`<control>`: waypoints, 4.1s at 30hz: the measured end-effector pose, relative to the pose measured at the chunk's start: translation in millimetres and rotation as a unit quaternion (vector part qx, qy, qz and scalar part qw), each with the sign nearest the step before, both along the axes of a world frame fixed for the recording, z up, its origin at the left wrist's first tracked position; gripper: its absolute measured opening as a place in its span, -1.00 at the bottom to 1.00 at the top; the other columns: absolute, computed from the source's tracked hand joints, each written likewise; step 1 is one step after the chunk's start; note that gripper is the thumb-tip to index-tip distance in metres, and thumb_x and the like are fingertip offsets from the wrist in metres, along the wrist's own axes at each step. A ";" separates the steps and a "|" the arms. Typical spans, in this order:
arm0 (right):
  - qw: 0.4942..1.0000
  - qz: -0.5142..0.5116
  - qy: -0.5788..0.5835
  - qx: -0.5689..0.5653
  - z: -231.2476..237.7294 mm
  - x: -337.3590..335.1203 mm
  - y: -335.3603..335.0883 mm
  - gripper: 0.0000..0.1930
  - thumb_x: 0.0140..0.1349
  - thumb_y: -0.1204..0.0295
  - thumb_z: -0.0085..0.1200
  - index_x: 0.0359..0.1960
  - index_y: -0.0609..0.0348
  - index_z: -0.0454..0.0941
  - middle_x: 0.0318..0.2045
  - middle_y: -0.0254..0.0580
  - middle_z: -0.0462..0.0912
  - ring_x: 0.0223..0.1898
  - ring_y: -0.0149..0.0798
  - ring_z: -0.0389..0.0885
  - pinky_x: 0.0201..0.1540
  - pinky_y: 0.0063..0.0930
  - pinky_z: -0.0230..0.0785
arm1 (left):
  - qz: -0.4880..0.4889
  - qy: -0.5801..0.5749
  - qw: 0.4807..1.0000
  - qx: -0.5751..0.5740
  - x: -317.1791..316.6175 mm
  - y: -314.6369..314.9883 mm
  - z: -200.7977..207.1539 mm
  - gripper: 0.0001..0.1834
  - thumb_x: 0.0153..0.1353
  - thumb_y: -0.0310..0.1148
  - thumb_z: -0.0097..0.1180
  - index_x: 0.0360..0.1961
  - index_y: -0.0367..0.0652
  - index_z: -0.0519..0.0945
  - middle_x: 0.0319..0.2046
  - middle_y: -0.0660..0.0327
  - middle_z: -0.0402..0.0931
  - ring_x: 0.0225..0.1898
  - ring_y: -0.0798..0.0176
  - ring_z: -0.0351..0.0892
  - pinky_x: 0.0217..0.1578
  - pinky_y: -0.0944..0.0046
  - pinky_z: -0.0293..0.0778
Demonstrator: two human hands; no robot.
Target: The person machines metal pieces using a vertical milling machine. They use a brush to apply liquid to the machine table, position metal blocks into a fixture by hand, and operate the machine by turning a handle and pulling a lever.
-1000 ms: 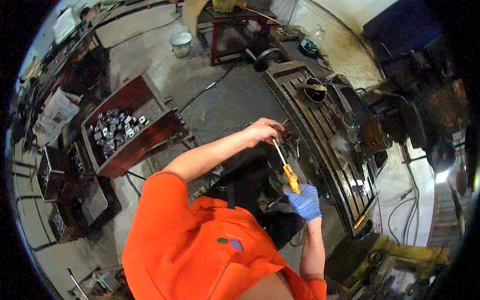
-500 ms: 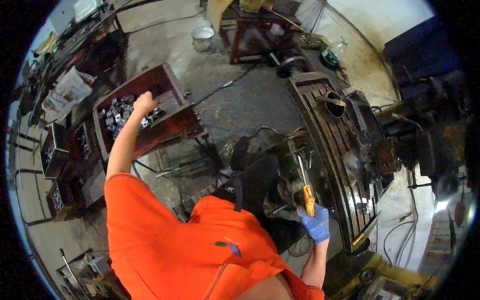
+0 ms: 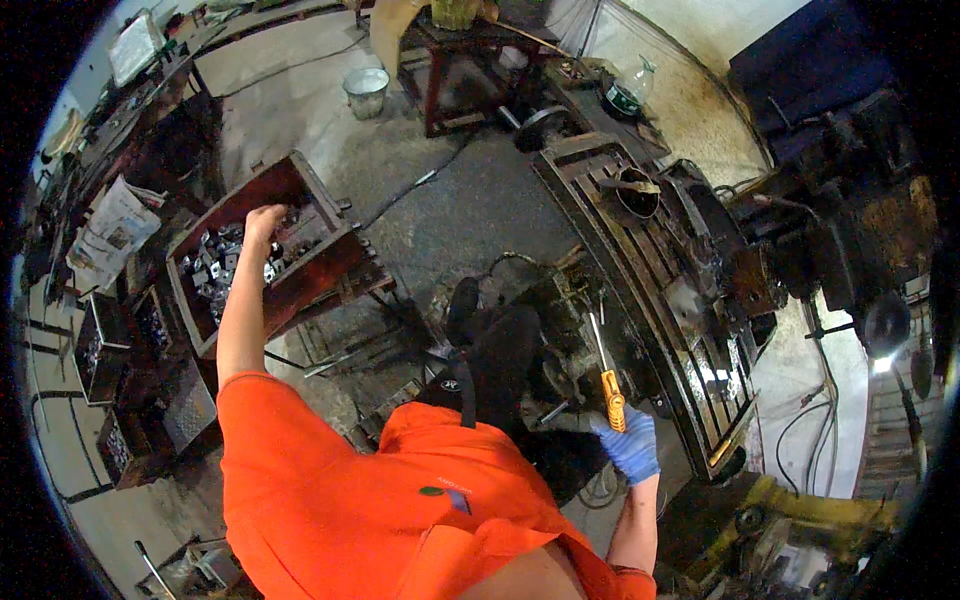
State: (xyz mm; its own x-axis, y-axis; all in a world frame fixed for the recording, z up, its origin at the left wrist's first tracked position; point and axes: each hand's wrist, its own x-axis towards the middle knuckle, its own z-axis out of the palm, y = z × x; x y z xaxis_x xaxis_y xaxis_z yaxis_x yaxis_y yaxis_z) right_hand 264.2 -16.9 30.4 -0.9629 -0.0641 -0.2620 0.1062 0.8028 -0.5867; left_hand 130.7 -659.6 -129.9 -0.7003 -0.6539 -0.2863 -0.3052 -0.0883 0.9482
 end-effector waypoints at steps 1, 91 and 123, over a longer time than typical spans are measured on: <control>1.000 0.005 -0.001 0.001 1.8 -1.1 0.1 -0.65 -0.08 0.18 0.21 -0.39 0.21 0.52 -0.60 0.01 0.54 -0.54 -0.13 0.57 -0.49 -0.35 0.34 | 0.001 0.033 0.999 0.041 4.2 11.0 26.4 -0.82 0.01 -0.35 0.09 -0.38 -0.22 0.53 -0.62 0.26 0.39 -0.69 0.37 0.32 -0.64 0.35 0.30; 0.710 0.008 0.623 -0.328 347.6 40.2 230.4 -0.64 0.17 0.32 -0.10 -0.07 0.31 0.41 -0.06 -0.06 0.45 0.03 -0.08 0.37 0.11 -0.18 0.20 | -0.566 0.230 0.691 -0.386 -166.1 713.3 110.9 -0.56 -0.14 -0.18 0.22 -0.19 -0.11 0.53 -0.37 0.02 0.54 -0.27 -0.02 0.52 -0.28 0.07 0.45; 0.642 -0.238 0.729 -0.007 172.3 47.1 192.3 -0.66 0.23 0.28 -0.22 -0.48 0.32 0.46 -0.27 -0.02 0.56 -0.14 -0.10 0.49 0.07 -0.21 0.18 | -0.646 0.179 0.699 -0.248 -173.8 693.6 116.2 -0.55 -0.04 -0.29 0.16 -0.10 -0.29 0.47 -0.46 0.01 0.56 -0.48 0.10 0.57 -0.39 0.15 0.44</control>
